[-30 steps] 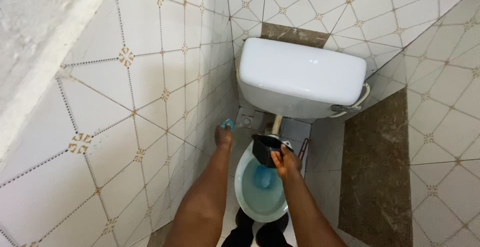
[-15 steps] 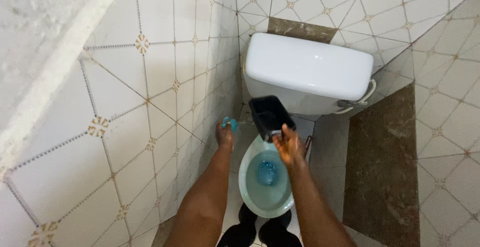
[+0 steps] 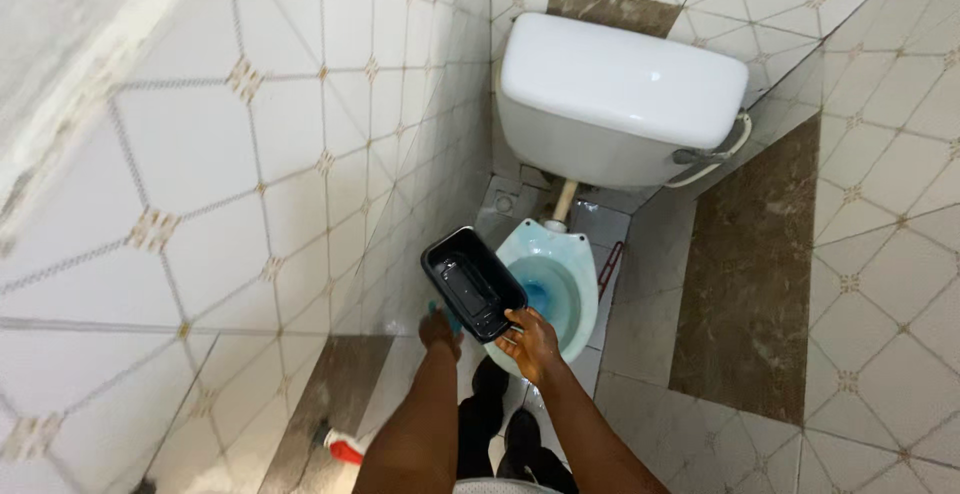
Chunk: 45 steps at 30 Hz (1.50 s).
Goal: The person cleans the toilet cistern and bowl using a sponge and a small container of soapy water. They wipe the exterior of the cistern, rinse the sponge at a tap, and pour the soapy water into the bowl. Finally, they use a red toilet brush to scrub the inside of the bowl.
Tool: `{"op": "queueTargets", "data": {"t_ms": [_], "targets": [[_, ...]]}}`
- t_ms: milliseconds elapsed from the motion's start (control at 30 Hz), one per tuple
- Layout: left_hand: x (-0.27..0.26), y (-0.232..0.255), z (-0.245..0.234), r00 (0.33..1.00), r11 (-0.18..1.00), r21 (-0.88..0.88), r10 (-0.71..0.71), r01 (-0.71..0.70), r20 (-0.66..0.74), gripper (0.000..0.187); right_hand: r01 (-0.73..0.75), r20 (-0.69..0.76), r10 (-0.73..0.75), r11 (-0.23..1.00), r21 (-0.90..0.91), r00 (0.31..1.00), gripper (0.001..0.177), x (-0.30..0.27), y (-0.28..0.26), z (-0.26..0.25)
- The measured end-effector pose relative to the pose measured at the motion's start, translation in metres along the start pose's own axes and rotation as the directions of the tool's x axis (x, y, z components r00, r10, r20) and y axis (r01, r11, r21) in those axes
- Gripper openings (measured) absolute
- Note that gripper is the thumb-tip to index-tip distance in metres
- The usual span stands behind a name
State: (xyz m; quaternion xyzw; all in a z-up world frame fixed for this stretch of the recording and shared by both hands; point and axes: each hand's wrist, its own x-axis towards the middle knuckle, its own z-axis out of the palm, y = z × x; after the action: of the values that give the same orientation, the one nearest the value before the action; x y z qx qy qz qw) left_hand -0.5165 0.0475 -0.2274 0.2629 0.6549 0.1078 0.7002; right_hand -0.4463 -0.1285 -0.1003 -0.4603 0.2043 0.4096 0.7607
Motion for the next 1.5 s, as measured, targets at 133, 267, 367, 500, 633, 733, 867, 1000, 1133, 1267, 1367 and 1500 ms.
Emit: {"op": "queueTargets", "data": {"t_ms": [133,267,367,500,633,733,867,1000,1133,1267,1367,1500], "targets": [[-0.023,-0.044,-0.054,0.984,0.994,-0.105,0.06,-0.043,0.169,0.03,-0.049,0.001,0.049,0.995,-0.092,0.999,0.024,-0.013,0.039,-0.029],[-0.072,-0.038,-0.103,0.963,0.972,0.068,0.213,-0.227,0.167,0.028,-0.043,0.054,0.05,0.991,-0.123,0.997,0.025,-0.024,0.077,-0.06],[-0.121,-0.02,-0.125,0.921,0.906,0.183,0.358,-0.383,0.155,0.032,-0.102,-0.031,0.099,0.988,-0.117,0.995,0.025,-0.036,0.108,-0.068],[-0.175,-0.011,-0.149,0.616,0.426,0.519,0.74,-0.741,0.271,0.051,-0.107,-0.098,0.088,0.97,-0.218,0.991,0.026,-0.04,0.14,-0.077],[-0.204,0.012,-0.186,0.388,0.065,0.641,0.841,-0.764,0.377,0.051,-0.14,-0.131,0.09,0.883,-0.448,0.987,0.028,-0.037,0.168,-0.077],[-0.202,0.034,-0.222,0.44,-0.112,0.731,0.734,-0.673,0.518,0.021,-0.176,-0.146,0.112,0.808,-0.562,0.983,0.029,-0.053,0.192,-0.074],[-0.188,0.049,-0.272,0.503,-0.312,0.746,0.582,-0.588,0.639,0.016,-0.221,-0.093,0.21,0.746,-0.629,0.973,0.03,-0.078,0.221,-0.049],[-0.174,0.047,-0.308,0.337,-0.398,0.605,0.563,-0.69,0.755,0.019,-0.236,-0.101,0.227,0.719,-0.653,0.969,0.032,-0.099,0.249,-0.031],[-0.167,0.051,-0.314,0.354,-0.381,0.504,0.398,-0.775,0.846,0.019,-0.211,-0.072,0.222,0.703,-0.679,0.972,0.034,-0.11,0.256,-0.022],[-0.162,0.062,-0.308,0.303,-0.574,0.412,0.279,-0.708,0.911,0.03,-0.178,-0.051,0.199,0.693,-0.699,0.979,0.035,-0.129,0.256,-0.015],[-0.153,0.056,-0.296,0.346,-0.704,0.421,0.259,-0.572,0.902,0.017,-0.181,-0.109,0.147,0.694,-0.697,0.983,0.037,-0.144,0.247,-0.009],[-0.134,0.044,-0.272,0.39,-0.62,0.611,0.471,-0.493,0.791,0.019,-0.152,-0.05,0.157,0.743,-0.652,0.986,0.037,-0.154,0.234,-0.014]]}}
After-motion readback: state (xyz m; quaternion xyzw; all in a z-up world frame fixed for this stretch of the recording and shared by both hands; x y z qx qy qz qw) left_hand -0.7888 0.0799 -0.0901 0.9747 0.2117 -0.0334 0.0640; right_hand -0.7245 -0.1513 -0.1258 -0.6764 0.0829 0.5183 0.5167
